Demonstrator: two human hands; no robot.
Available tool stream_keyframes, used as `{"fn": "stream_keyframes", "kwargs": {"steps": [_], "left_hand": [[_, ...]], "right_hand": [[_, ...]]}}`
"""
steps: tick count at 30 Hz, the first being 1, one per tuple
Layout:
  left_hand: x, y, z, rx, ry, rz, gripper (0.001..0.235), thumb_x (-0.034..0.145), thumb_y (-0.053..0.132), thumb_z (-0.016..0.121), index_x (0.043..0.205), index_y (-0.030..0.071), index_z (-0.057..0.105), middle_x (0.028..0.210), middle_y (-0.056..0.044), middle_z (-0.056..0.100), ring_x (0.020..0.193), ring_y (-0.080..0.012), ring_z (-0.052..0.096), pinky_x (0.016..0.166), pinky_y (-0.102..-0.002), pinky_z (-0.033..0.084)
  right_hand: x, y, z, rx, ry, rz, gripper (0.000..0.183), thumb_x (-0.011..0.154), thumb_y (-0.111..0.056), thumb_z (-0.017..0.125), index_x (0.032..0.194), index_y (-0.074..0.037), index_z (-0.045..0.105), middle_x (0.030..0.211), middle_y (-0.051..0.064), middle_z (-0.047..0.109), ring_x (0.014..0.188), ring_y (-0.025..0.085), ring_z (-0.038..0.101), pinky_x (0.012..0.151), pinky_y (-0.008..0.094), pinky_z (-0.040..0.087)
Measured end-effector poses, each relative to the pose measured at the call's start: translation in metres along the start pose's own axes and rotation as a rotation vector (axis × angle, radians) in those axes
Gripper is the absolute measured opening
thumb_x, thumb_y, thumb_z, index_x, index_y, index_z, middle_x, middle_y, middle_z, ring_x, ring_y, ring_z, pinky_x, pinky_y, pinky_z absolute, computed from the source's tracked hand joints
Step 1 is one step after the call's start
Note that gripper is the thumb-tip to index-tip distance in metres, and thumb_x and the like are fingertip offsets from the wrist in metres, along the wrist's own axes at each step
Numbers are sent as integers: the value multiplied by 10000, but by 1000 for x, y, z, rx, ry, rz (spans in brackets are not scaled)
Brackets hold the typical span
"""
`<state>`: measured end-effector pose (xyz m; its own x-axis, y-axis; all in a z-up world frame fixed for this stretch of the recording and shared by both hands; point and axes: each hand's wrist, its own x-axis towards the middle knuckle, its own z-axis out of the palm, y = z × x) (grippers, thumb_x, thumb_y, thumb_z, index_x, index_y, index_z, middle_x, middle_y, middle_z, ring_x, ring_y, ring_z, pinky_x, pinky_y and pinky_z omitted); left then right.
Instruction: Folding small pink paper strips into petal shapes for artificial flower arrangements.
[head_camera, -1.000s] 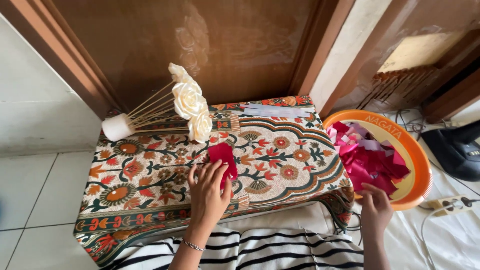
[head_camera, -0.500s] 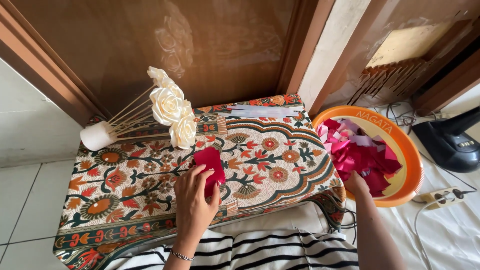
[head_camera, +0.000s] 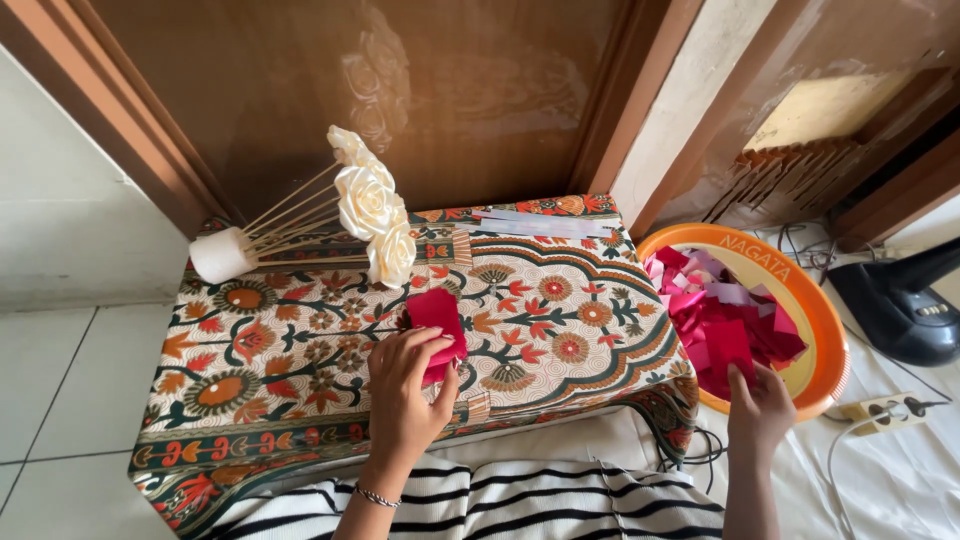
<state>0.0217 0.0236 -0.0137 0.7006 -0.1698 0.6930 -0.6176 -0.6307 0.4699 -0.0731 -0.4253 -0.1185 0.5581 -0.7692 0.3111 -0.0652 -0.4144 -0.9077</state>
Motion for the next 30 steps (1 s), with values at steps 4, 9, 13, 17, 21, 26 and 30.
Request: {"fn": "stream_keyframes", "kwargs": {"steps": [4,9,13,17,21,26,30], "left_hand": [[-11,26,10,-349,117,24,255,816,85,622,1068,91,666,1065,-33,722,1021,-179,651,1024,-375,465],[-55,97,21,-1522,-583,-535,696,1001,296,466,1563,-32,220,1524,-236,444,1342,-257,503,1076,-351,415],[-49,97,14,-1494,-471,-715,450,972,256,536,1336,-8,516,1195,-133,660,1084,-164,631,956,-279,504],[-38,60,16,-1150,-182,-639,232,940,54,608,1157,9,678,877,-82,705,649,-96,560,549,-213,448],[-8,6,23,-572,75,-310,305,883,-20,652,1176,19,578,981,-140,761,772,-203,774,582,-217,661],[14,-26,27,-211,-48,-325,617,860,-6,679,1414,164,468,917,-39,638,710,-154,636,601,-304,560],[14,-28,33,144,-7,-212,758,806,15,745,1475,137,410,1079,-86,590,892,-226,622,754,-345,561]], "right_hand": [[-71,-61,0,-198,92,-271,234,1036,36,749,1237,129,674,1001,202,696,851,235,644,769,314,511],[-168,-166,45,-161,-33,-441,327,793,193,675,1058,7,725,997,105,657,838,194,563,778,291,476],[-212,-173,70,-146,-146,-453,374,666,62,759,1018,-63,759,1221,110,674,1128,250,633,938,357,530],[-228,-179,71,-90,-331,-427,364,707,-53,772,1069,-87,771,1364,121,659,1260,259,630,1075,415,489],[-224,-153,65,-78,-371,-366,247,769,-60,738,1012,-82,776,1310,87,699,1218,223,663,1002,369,533],[-208,-127,50,-150,-342,-279,188,809,-64,716,987,-47,774,1288,113,711,1205,243,677,1033,410,534],[-189,-113,39,-161,-277,-302,228,842,-27,697,1064,-2,741,1266,139,701,1194,266,670,1074,421,514]]}}
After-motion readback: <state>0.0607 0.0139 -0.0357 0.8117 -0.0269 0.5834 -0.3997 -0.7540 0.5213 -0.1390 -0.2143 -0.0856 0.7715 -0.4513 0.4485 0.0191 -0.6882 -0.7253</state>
